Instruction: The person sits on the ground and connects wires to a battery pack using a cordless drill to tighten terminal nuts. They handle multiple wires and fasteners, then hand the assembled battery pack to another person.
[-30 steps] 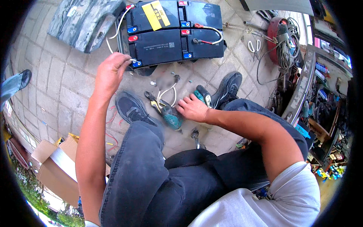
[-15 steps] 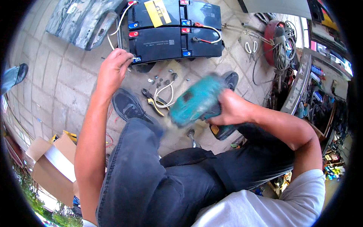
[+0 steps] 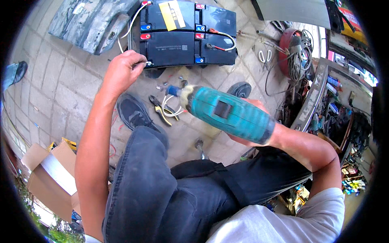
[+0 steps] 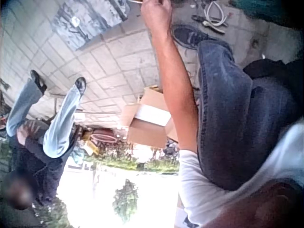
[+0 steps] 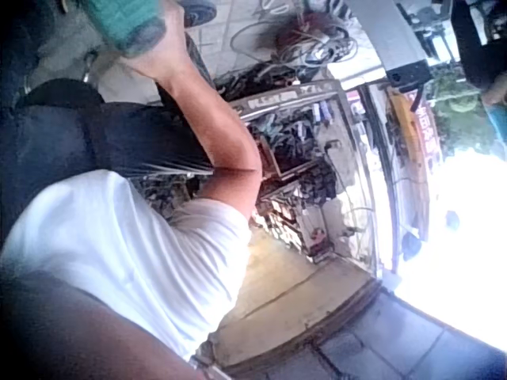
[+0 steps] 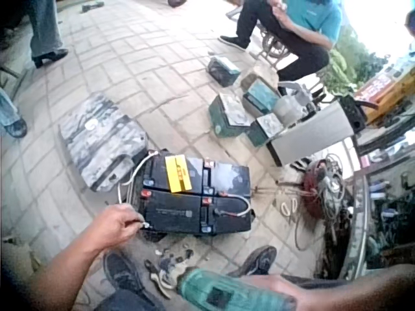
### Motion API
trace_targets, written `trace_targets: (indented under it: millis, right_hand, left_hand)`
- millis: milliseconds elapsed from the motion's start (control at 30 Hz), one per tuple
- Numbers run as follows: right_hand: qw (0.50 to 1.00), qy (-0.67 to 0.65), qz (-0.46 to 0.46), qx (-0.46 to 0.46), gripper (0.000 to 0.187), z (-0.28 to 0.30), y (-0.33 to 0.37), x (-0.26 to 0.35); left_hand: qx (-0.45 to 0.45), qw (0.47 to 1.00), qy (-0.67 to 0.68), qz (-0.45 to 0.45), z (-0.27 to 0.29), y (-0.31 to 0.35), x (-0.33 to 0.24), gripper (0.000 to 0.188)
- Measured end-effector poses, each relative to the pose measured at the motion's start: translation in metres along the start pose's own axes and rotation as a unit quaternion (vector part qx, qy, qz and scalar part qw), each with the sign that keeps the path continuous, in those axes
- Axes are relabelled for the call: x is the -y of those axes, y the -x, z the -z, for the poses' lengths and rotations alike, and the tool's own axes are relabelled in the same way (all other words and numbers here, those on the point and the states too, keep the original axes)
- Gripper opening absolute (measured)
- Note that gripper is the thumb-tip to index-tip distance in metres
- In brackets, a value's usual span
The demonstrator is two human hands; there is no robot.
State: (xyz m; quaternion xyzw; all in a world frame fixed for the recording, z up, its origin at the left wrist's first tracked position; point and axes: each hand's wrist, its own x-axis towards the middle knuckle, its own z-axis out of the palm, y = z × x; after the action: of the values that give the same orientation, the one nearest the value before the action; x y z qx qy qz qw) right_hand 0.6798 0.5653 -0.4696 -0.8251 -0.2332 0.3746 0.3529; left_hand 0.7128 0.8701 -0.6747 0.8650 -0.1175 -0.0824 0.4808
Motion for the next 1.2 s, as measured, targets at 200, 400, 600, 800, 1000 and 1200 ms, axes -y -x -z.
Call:
trace_targets:
  millis: [200, 400, 600, 800, 1000, 1200]
  right_hand:
    - [0.998, 0.009, -0.036, -0.046, 0.040, -0.015, -0.043, -0.001]
    - [0.995, 0.056, -0.070, -0.035, 0.040, -0.019, -0.071, 0.007]
    - [0.995, 0.027, -0.078, -0.050, 0.033, -0.020, -0.078, 0.004]
    - [0.995, 0.051, -0.085, -0.026, 0.032, -0.014, -0.083, 0.009]
    - [0.983, 0.178, -0.031, 0.028, 0.035, -0.001, -0.099, 0.024]
    - [0.981, 0.167, -0.092, 0.043, 0.029, 0.003, -0.108, 0.042]
  left_hand:
    - [0.019, 0.998, -0.053, 0.020, 0.004, 0.001, -0.001, 0.013]
    - [0.010, 0.997, -0.078, 0.018, 0.003, 0.002, 0.000, 0.013]
    - [0.012, 0.998, -0.061, 0.032, 0.002, 0.003, 0.001, 0.013]
    - [-0.002, 0.998, -0.060, 0.007, 0.001, 0.003, 0.002, 0.013]
    - [-0.001, 0.998, -0.058, 0.023, 0.002, 0.005, 0.001, 0.014]
    - [-0.003, 0.998, -0.052, 0.029, -0.001, 0.006, 0.003, 0.016]
